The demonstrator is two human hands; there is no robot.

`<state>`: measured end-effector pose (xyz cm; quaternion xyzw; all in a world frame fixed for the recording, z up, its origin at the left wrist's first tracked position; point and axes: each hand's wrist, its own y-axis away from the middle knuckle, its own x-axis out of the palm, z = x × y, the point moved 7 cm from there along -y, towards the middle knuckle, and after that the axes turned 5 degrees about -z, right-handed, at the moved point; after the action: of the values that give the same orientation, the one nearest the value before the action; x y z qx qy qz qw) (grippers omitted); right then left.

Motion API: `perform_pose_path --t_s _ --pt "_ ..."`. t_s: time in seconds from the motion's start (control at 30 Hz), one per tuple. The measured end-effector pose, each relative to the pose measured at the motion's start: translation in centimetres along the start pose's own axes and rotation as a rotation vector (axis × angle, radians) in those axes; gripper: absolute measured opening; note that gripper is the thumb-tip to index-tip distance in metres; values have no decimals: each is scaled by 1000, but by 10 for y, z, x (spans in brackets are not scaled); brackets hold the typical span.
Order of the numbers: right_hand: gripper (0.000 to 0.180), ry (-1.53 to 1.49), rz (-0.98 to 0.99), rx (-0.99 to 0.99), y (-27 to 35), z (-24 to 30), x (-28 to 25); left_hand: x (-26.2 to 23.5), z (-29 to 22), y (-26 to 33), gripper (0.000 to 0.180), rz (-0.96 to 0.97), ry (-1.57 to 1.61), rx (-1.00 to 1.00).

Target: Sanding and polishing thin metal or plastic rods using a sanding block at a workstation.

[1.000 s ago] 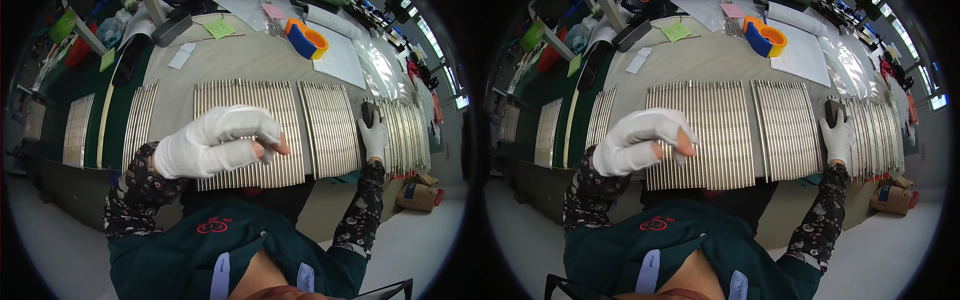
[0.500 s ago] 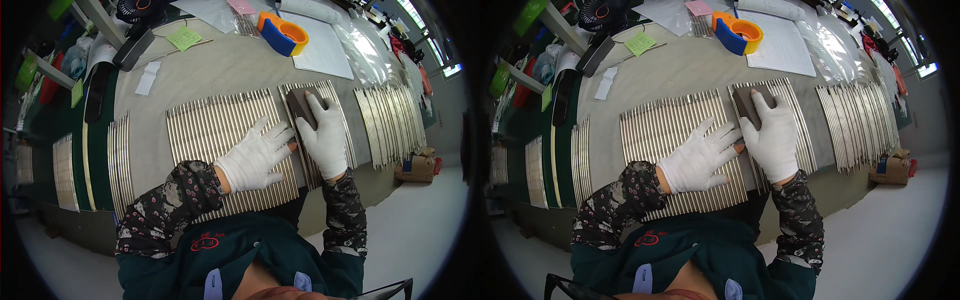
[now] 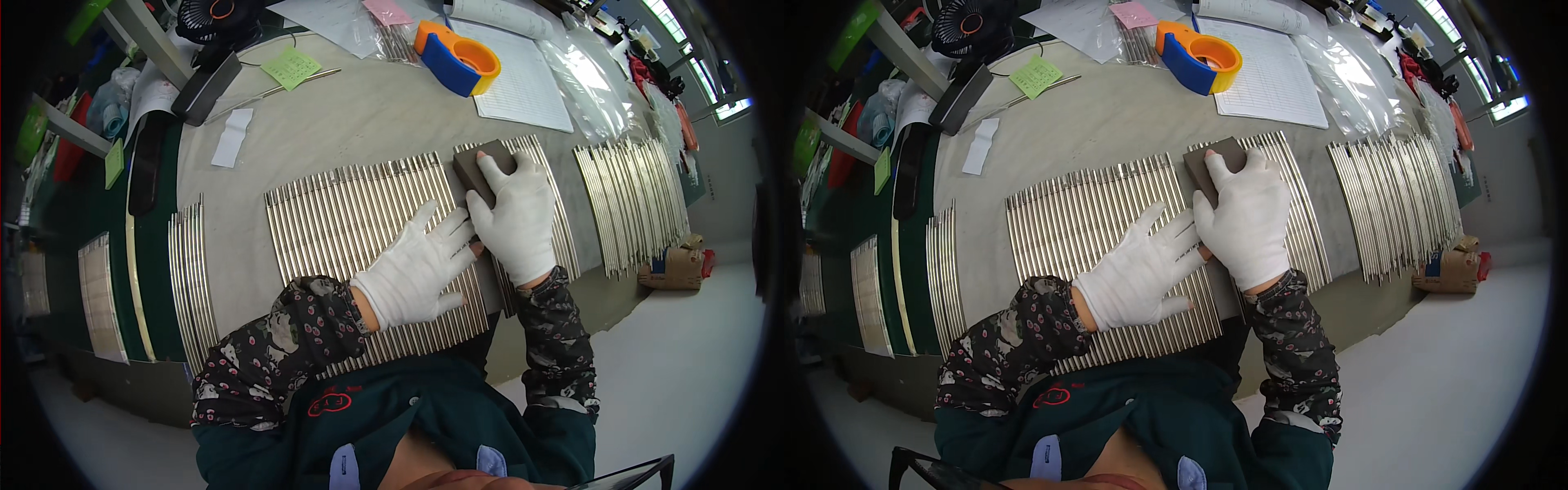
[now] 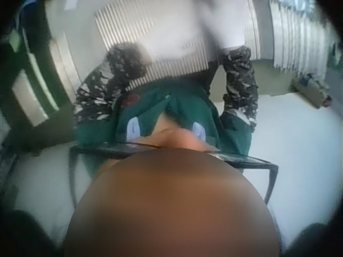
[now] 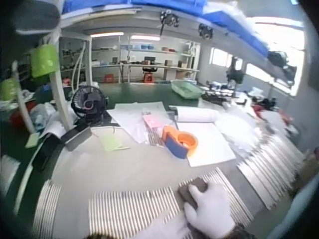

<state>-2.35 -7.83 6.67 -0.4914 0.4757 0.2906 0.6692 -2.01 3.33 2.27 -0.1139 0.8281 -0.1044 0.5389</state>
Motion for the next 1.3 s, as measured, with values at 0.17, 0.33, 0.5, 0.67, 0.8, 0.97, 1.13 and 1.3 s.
perform_pose_path --t_s 0.17,0.33,0.5,0.67,0.8,0.97,1.13,1.3 --pt "47 -31 78 59 -4 1 3 3 2 0 61 26 22 -9" --pt "46 -109 3 -95 2 22 7 4 4 3 61 41 41 -17" --pt "47 13 -14 -17 -1 2 1 1 1 1 61 -40 21 6" --pt "47 -45 15 -12 -2 1 4 3 0 0 61 19 11 -5" --pt "47 -117 -20 -96 6 19 5 5 2 2 62 79 19 -15" --pt "48 -122 -60 -99 0 14 -2 4 4 1 65 69 -13 -20" --pt "49 -3 7 64 -2 -17 0 -1 1 0 66 45 -13 1" --pt "53 -43 -128 39 25 -26 -17 -16 9 -4 63 -18 53 35"
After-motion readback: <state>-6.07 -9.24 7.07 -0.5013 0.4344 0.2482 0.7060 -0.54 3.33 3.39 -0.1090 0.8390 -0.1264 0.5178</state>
